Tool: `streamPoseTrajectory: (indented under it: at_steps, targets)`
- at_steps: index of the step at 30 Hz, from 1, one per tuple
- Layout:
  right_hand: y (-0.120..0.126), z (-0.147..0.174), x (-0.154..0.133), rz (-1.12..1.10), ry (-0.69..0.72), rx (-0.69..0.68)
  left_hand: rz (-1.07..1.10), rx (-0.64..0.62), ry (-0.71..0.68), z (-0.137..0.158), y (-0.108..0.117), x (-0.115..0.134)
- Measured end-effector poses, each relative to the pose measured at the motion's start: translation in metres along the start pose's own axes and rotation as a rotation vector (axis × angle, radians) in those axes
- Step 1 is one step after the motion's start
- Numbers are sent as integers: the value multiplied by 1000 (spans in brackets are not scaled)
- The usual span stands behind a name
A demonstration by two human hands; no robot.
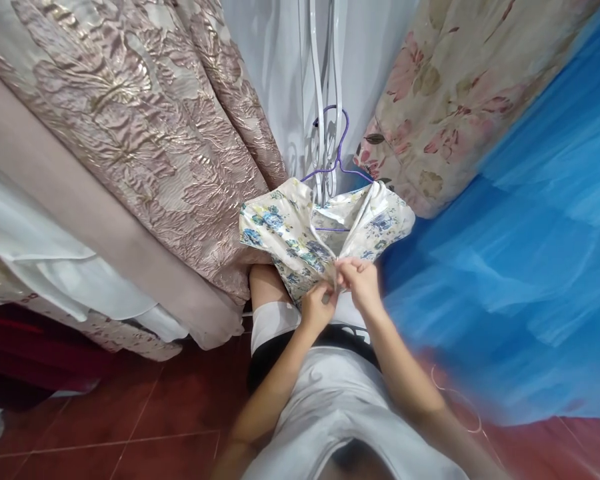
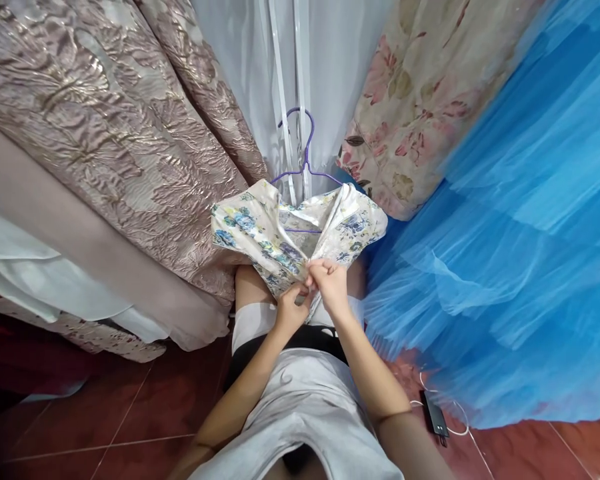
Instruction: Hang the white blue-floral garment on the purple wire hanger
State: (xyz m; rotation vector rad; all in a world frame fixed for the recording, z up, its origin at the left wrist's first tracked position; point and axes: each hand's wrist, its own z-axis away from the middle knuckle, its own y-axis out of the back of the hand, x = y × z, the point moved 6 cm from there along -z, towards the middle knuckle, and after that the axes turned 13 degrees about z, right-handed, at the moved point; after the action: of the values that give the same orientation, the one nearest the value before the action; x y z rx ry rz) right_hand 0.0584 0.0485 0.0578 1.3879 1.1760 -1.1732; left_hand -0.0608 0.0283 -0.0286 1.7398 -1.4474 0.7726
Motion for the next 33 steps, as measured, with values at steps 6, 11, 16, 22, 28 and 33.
streamPoseTrajectory:
  at_steps: [6, 11, 16, 22, 28, 33]
  targets:
    - [-3, -56, -75, -8, 231, 52, -37, -81, 20, -2, -15, 8]
    - [-7, -77, -97, -30, 288, 70, -38, -153, 43, 9, -24, 0]
    - [0, -71, -100, -48, 306, 34, 57, -49, -135, -14, 10, 24]
    - [3, -65, -88, -11, 276, 7, -142, 84, -560, -127, 70, 132]
    - [-4, -75, -89, 3, 320, 70, -440, -299, -620, -200, 45, 147]
    - [-13, -66, -67, 72, 273, 79, -353, -111, -638, -224, 81, 144]
